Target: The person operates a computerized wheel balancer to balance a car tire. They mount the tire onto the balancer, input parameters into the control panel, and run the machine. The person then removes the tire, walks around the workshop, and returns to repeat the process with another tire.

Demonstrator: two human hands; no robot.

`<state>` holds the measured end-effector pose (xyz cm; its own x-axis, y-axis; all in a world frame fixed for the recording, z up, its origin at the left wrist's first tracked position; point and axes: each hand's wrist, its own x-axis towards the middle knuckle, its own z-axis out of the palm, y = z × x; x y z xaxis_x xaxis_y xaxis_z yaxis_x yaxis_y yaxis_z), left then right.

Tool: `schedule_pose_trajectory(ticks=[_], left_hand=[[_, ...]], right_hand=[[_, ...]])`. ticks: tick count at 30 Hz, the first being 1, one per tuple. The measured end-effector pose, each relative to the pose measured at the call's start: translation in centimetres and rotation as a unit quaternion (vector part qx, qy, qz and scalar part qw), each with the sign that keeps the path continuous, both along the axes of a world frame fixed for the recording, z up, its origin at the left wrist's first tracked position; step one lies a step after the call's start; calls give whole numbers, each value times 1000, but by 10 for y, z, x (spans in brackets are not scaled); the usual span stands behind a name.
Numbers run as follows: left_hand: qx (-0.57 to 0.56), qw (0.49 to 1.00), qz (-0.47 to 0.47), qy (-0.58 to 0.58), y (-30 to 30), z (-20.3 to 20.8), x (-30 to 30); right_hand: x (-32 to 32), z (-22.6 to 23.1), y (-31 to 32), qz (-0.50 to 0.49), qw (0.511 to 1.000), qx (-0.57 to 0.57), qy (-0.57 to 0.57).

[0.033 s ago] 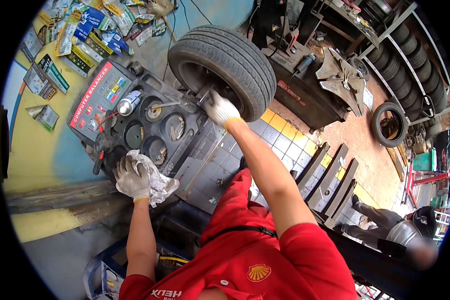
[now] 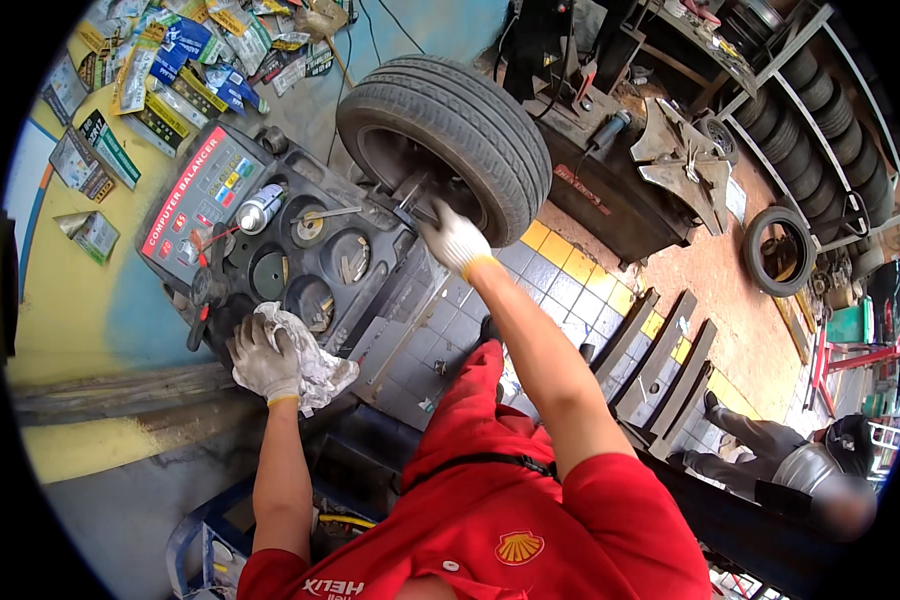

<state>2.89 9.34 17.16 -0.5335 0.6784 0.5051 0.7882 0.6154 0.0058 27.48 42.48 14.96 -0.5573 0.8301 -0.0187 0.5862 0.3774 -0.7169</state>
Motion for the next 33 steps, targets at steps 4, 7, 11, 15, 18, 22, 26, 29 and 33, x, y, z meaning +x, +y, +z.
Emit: schedule_pose_trajectory(ticks=[4,7,11,15,18,22,26,29,33], left_hand=[[-4,1000,12,5,-11,-4,2],[-2,1000,12,11,-11,-4,-1],[9,1000,0,24,-4,-4,2],[9,999,13,32,-17,-2,6],[16,1000,-3,18,-8,0,11],[17,998,4,52,-18,-1,10],[16,999,-9,37,-13,0,15],[10,1000,-14,26,-9,0,13],[6,999,-16,28,-8,-4,8]], right_hand=[[123,-57,-76,-62,986,-141,-66],[240,-118,-132,-89,944,-241,-208],[402,-212,-211,34,878,-260,-401],[430,-222,-253,-305,750,-529,-253],[445,-244,-269,-320,789,-478,-216],[389,-186,-258,-277,840,-444,-145],[397,-216,-246,-276,825,-482,-105],[388,-217,-220,-304,829,-466,-47],[345,-205,-190,-285,874,-393,-20]])
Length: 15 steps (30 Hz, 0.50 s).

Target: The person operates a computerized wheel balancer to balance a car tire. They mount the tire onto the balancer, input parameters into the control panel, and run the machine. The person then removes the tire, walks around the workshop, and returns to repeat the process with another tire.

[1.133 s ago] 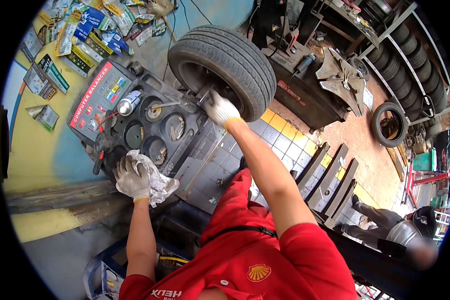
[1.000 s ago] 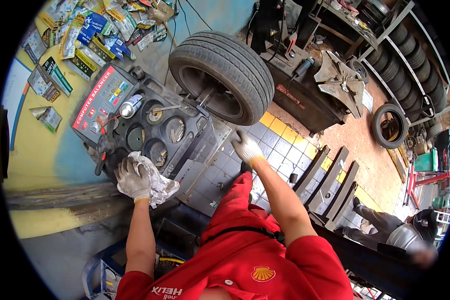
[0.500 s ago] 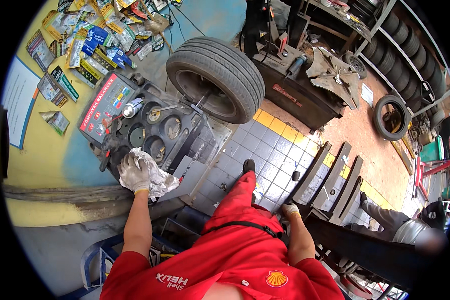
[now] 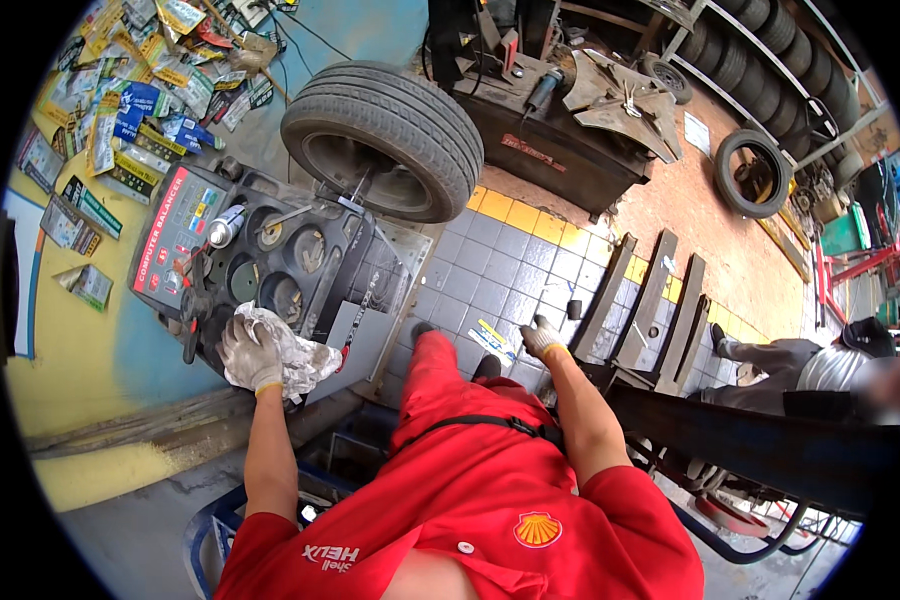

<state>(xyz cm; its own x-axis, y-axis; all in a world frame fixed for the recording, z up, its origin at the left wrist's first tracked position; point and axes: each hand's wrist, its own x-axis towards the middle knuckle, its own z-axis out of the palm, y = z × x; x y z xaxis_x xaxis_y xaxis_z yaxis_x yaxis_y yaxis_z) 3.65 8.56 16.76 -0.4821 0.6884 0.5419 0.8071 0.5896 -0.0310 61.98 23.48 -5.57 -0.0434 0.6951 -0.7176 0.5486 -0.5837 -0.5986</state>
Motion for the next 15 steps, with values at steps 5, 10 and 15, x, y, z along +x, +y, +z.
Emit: schedule_pose_trajectory(ticks=[5,10,15], left_hand=[[-1,1000,8,-12,-8,0,-4],[11,1000,-16,-2,-3,-6,-13],[-34,997,3,-69,-16,-4,-24]], right_hand=[[-106,56,48,69,993,95,-22],[-225,93,123,55,979,197,14],[-340,181,120,175,965,104,168]])
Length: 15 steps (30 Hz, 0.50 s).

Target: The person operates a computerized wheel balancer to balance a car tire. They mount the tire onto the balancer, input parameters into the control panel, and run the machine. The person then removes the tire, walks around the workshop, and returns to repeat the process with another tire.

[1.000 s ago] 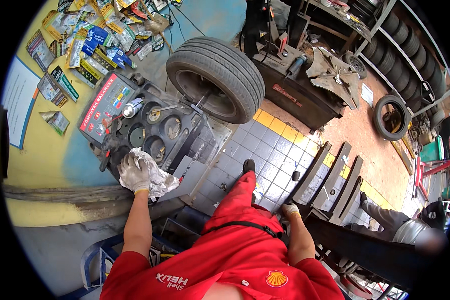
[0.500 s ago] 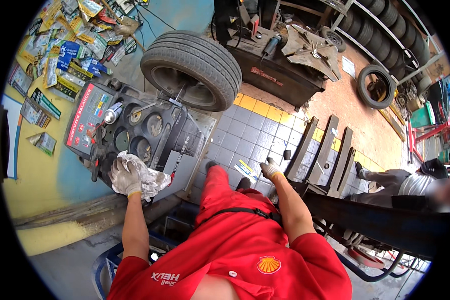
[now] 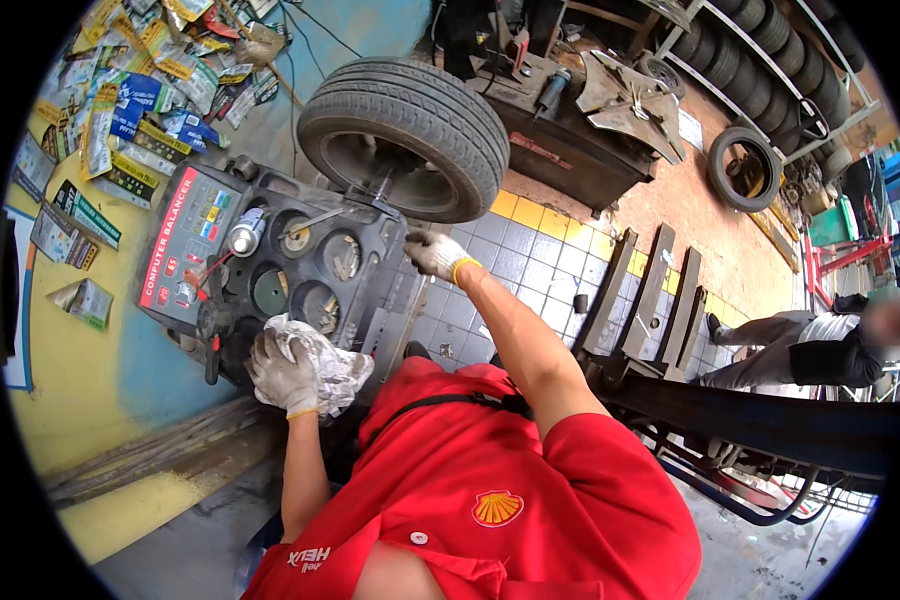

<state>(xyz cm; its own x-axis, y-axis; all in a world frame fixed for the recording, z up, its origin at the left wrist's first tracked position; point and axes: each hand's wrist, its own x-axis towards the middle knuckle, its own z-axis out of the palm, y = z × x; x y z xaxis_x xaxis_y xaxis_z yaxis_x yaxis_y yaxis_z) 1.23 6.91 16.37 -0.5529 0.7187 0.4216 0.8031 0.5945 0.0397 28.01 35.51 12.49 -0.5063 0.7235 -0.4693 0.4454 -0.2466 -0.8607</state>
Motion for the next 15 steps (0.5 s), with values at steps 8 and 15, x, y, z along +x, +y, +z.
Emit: schedule_pose_trajectory(ticks=[8,15], left_hand=[[-35,987,-37,-153,4,56,-17],[26,978,-140,-151,30,68,-37]], right_hand=[[47,-92,-58,-66,977,-193,-61],[163,-153,-94,-339,892,-277,-112]])
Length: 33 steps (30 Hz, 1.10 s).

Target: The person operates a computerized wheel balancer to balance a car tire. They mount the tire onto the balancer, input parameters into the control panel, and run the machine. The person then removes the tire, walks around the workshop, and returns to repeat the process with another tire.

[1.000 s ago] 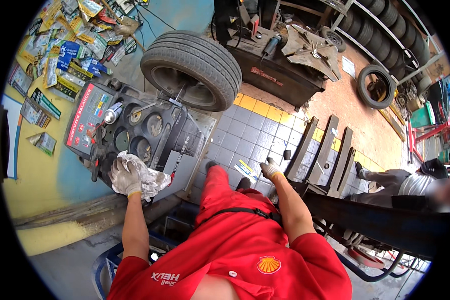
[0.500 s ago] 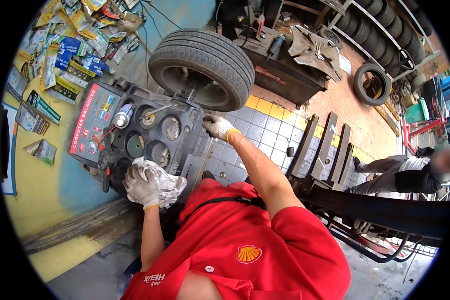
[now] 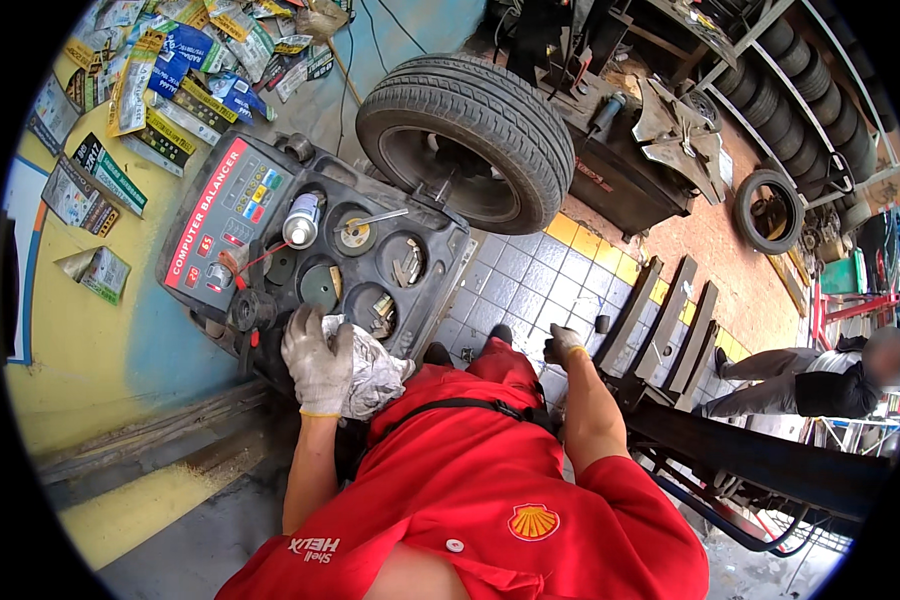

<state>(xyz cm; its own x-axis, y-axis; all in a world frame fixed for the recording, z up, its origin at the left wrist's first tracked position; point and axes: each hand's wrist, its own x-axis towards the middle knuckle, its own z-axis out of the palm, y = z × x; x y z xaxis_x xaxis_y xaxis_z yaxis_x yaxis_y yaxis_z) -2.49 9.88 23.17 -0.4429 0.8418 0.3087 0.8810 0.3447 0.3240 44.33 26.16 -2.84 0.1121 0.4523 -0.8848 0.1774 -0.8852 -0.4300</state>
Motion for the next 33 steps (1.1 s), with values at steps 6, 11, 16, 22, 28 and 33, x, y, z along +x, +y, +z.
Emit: schedule_pose_trajectory(ticks=[6,11,16,22,28,33], left_hand=[[-35,999,-14,-23,24,-34,-10],[-72,997,-9,0,39,-40,-9],[-115,993,7,6,47,-40,-11],[-132,991,28,18,57,-42,-16],[-77,996,44,19,56,-53,-16],[-43,996,61,-38,66,-50,-24]], right_hand=[[58,-43,38,-241,964,107,8],[59,-30,150,-287,941,167,61],[-8,45,301,-257,911,322,13],[-51,68,413,-108,932,322,129],[-130,121,423,-59,925,372,-44],[-174,152,512,305,793,297,-437]])
